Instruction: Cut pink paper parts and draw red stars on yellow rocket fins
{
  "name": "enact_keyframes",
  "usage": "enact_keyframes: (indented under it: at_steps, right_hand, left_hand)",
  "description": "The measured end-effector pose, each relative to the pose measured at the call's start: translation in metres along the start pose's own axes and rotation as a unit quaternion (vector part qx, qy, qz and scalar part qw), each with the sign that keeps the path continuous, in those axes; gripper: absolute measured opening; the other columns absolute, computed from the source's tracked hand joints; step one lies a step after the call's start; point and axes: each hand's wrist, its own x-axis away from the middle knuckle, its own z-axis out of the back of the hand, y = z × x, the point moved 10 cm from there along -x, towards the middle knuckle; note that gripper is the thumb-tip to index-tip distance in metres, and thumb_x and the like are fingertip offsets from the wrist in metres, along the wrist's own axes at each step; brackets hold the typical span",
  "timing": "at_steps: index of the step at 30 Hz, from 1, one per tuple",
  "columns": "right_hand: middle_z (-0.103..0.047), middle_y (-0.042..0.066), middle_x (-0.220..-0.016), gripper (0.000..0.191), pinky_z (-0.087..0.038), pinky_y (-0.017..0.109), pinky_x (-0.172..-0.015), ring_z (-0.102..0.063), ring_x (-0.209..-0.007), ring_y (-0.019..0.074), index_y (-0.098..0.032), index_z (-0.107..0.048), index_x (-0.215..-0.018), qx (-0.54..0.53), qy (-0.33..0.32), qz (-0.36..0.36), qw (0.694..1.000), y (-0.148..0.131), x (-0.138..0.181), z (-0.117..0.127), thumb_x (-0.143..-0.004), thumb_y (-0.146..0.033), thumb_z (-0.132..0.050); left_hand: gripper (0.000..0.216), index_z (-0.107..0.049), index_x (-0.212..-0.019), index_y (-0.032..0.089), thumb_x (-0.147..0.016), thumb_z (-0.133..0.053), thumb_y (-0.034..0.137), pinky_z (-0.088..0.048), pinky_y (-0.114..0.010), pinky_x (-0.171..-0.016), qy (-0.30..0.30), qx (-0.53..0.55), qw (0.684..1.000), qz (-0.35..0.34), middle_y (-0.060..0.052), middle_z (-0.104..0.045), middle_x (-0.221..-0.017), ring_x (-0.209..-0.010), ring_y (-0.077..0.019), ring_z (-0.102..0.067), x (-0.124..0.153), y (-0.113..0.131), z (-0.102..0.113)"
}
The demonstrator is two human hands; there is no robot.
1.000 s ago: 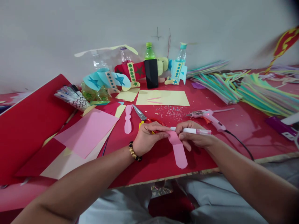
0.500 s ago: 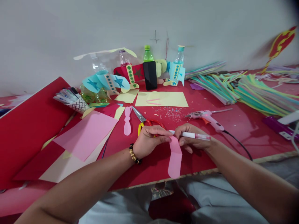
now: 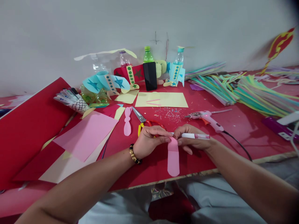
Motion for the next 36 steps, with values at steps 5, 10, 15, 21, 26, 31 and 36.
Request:
enact_keyframes:
  at_steps: [5, 10, 15, 21, 26, 31, 36]
  right_hand:
    - [-0.056, -0.006, -0.041, 0.024, -0.026, 0.015, -0.037, -0.045, -0.031, 0.0056, -0.016, -0.057, -0.082, 0.034, 0.064, 0.041, 0.997, -0.011, 0.000, 0.011, -0.081, -0.036, -0.069]
    - [-0.056, -0.006, -0.042, 0.024, -0.028, 0.016, -0.039, -0.044, -0.033, 0.0061, -0.017, -0.055, -0.085, 0.066, 0.112, 0.060, 0.990, -0.015, 0.000, 0.020, -0.081, -0.037, -0.067]
    - [-0.055, -0.008, -0.041, 0.016, -0.028, 0.017, -0.039, -0.043, -0.034, 0.0067, -0.019, -0.053, -0.084, 0.076, 0.144, 0.063, 0.985, -0.010, -0.002, 0.028, -0.083, -0.032, -0.063]
    - [-0.056, -0.007, -0.043, 0.010, -0.030, 0.017, -0.037, -0.042, -0.034, 0.0076, -0.020, -0.050, -0.084, 0.133, 0.167, 0.049, 0.976, -0.015, -0.001, 0.031, -0.084, -0.028, -0.056]
    - [-0.055, -0.007, -0.043, 0.010, -0.031, 0.017, -0.036, -0.041, -0.034, 0.0075, -0.021, -0.046, -0.079, 0.200, 0.213, 0.026, 0.956, -0.023, 0.005, 0.037, -0.080, -0.025, -0.056]
    - [-0.054, -0.006, -0.046, 0.009, -0.034, 0.019, -0.039, -0.046, -0.039, 0.0091, -0.021, -0.046, -0.078, 0.227, 0.224, 0.034, 0.947, -0.024, 0.004, 0.038, -0.079, -0.024, -0.055]
    - [-0.052, -0.006, -0.051, 0.015, -0.032, 0.021, -0.045, -0.046, -0.046, 0.0096, -0.019, -0.053, -0.080, 0.295, 0.218, 0.050, 0.929, -0.025, 0.003, 0.038, -0.077, -0.028, -0.064]
  left_hand:
    - [0.019, -0.078, -0.094, 0.022, -0.075, -0.079, 0.019, -0.053, -0.026, -0.079, 0.010, -0.080, 0.995, -0.060, -0.006, -0.071, -0.092, -0.086, -0.0150, -0.065, -0.001, 0.015, 0.003]
    - [0.020, -0.076, -0.100, 0.025, -0.081, -0.075, 0.024, -0.052, -0.031, -0.082, 0.008, -0.208, 0.967, -0.151, -0.007, -0.067, -0.098, -0.092, -0.0164, -0.061, 0.003, 0.029, -0.003]
    - [0.006, -0.077, -0.087, 0.024, -0.084, -0.072, 0.024, -0.048, -0.031, -0.077, 0.018, -0.314, 0.926, -0.208, -0.006, -0.066, -0.094, -0.087, -0.0161, -0.058, 0.008, 0.036, -0.007]
    - [0.018, -0.072, -0.081, 0.020, -0.091, -0.058, 0.016, -0.046, -0.029, -0.077, -0.037, -0.391, 0.884, -0.253, -0.005, -0.070, -0.089, -0.081, -0.0142, -0.058, 0.012, 0.038, -0.021]
    - [0.020, -0.069, -0.082, 0.018, -0.093, -0.053, 0.014, -0.045, -0.030, -0.078, -0.089, -0.437, 0.858, -0.254, -0.004, -0.073, -0.092, -0.082, -0.0153, -0.059, 0.016, 0.031, -0.031]
    - [0.025, -0.067, -0.083, 0.018, -0.097, -0.046, 0.018, -0.044, -0.030, -0.080, -0.156, -0.499, 0.824, -0.217, -0.005, -0.073, -0.086, -0.087, -0.0160, -0.063, 0.021, 0.016, -0.044]
    - [0.025, -0.064, -0.080, 0.017, -0.097, -0.046, 0.018, -0.041, -0.030, -0.078, -0.195, -0.541, 0.797, -0.184, -0.004, -0.071, -0.081, -0.086, -0.0169, -0.062, 0.024, 0.002, -0.052]
